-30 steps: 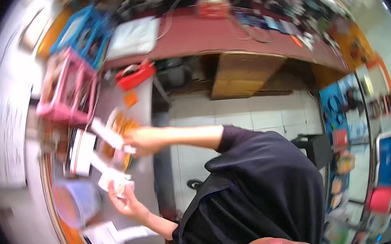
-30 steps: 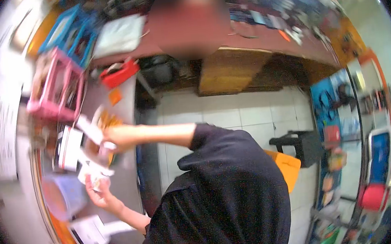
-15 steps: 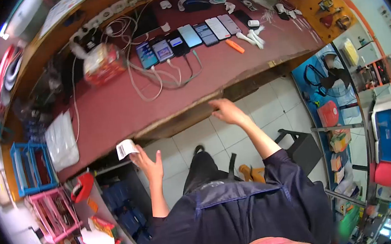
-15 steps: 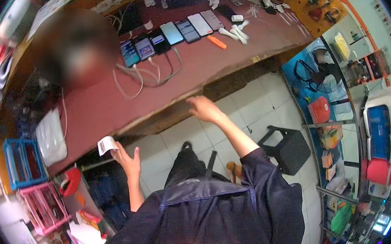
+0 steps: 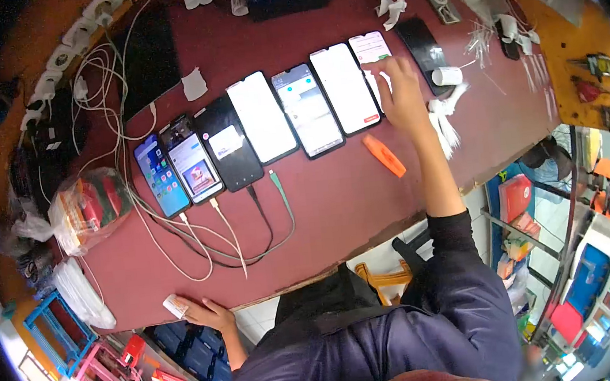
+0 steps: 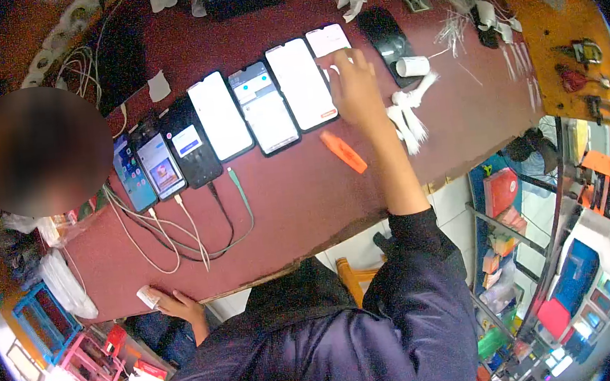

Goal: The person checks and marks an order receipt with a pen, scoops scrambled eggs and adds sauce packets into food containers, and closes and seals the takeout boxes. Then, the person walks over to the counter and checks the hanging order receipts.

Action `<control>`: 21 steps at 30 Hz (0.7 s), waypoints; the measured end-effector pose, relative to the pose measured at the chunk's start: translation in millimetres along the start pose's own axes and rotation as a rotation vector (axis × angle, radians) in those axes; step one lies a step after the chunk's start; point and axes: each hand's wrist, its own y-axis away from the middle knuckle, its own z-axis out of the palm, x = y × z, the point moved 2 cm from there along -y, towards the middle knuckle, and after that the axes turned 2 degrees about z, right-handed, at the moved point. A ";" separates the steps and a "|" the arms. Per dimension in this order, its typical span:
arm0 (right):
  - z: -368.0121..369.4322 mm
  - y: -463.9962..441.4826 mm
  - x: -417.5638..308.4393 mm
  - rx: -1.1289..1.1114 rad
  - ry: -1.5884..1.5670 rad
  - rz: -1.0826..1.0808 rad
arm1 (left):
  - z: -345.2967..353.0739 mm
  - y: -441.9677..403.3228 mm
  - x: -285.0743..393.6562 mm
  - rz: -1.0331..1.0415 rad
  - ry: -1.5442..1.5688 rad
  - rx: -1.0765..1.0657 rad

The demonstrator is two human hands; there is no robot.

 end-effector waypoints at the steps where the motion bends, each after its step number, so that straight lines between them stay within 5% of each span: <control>1: -5.5 -4.2 5.0 0.041 0.000 0.021 | -1.6 -2.2 3.3 0.016 0.000 -0.017; 4: -34.1 -4.8 41.3 0.215 0.012 0.172 | -3.2 -6.5 8.9 0.056 0.024 -0.080; 8: -30.1 8.3 32.2 0.022 0.057 0.020 | -3.2 -8.7 13.9 0.079 0.041 -0.111; 21: 1.5 18.6 50.8 0.086 0.137 0.128 | -3.3 -3.4 9.9 0.048 0.065 -0.164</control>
